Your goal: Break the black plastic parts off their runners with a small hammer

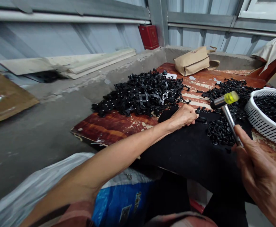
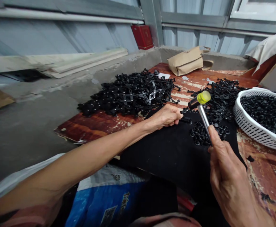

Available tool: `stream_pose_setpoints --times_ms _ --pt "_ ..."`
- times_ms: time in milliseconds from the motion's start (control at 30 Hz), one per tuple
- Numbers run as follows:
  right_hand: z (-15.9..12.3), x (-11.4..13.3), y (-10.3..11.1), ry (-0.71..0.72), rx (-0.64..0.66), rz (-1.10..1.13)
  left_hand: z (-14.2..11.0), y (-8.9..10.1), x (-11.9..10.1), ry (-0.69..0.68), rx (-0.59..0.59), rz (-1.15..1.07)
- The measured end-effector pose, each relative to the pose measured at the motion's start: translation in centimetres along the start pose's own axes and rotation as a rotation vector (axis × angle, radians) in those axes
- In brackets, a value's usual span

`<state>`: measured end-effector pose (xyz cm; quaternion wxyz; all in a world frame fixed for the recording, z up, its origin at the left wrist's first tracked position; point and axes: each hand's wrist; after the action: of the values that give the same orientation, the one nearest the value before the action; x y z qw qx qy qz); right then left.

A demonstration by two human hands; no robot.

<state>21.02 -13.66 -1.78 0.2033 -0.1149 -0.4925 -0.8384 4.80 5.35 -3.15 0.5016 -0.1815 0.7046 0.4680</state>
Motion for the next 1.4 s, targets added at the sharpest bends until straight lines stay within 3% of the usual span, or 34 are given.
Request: stream_pose_setpoints --times_ms 200,400,533,667,800,933,1033,1100,1233,1333,1400 --pt "-0.4 -2.6 -1.6 -0.042 0.125 -0.092 -0.6 0.3 -1.0 0.039 0.008 0.046" --pt "-0.2 -1.7 -0.8 -0.009 0.087 -0.113 -0.5 0.3 -0.8 0.016 0.027 -0.027" --pt "-0.3 -1.6 -1.0 0.01 0.171 -0.149 -0.5 0.2 -0.9 0.012 0.004 -0.015" --pt "-0.5 -1.6 -0.8 0.008 0.064 -0.166 -0.6 0.2 -1.1 0.008 -0.009 -0.02" --pt "-0.7 -1.6 -0.3 0.039 0.142 -0.186 -0.6 -0.1 -0.9 -0.005 -0.036 0.008" --pt "-0.5 -1.3 -0.5 0.04 0.031 -0.167 -0.1 -0.5 -0.5 -0.012 -0.054 0.036" --pt "-0.2 -1.0 -0.6 0.055 0.133 -0.158 0.2 -0.5 -0.4 -0.035 -0.046 0.064" --pt "-0.4 -1.0 -0.1 0.055 0.134 -0.144 -0.1 -0.1 -0.4 -0.054 -0.038 0.081" --pt "-3.4 -1.9 1.9 0.06 0.004 -0.197 -2.4 1.2 -0.8 -0.198 0.114 0.122" --pt "-6.6 -3.1 2.4 0.104 0.069 -0.165 -5.0 1.4 -1.1 -0.206 0.257 0.197" --pt "-8.1 -3.6 2.1 0.058 0.104 -0.187 -6.4 0.9 -1.2 -0.227 0.307 0.242"
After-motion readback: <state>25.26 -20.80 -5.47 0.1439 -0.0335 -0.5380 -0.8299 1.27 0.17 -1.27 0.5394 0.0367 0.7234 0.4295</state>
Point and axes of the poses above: each hand's wrist, its own z-axis towards the middle knuckle, its own y-axis out of the back of the hand, x = y × z, and after that the axes turned 1 degree about x, right-handed
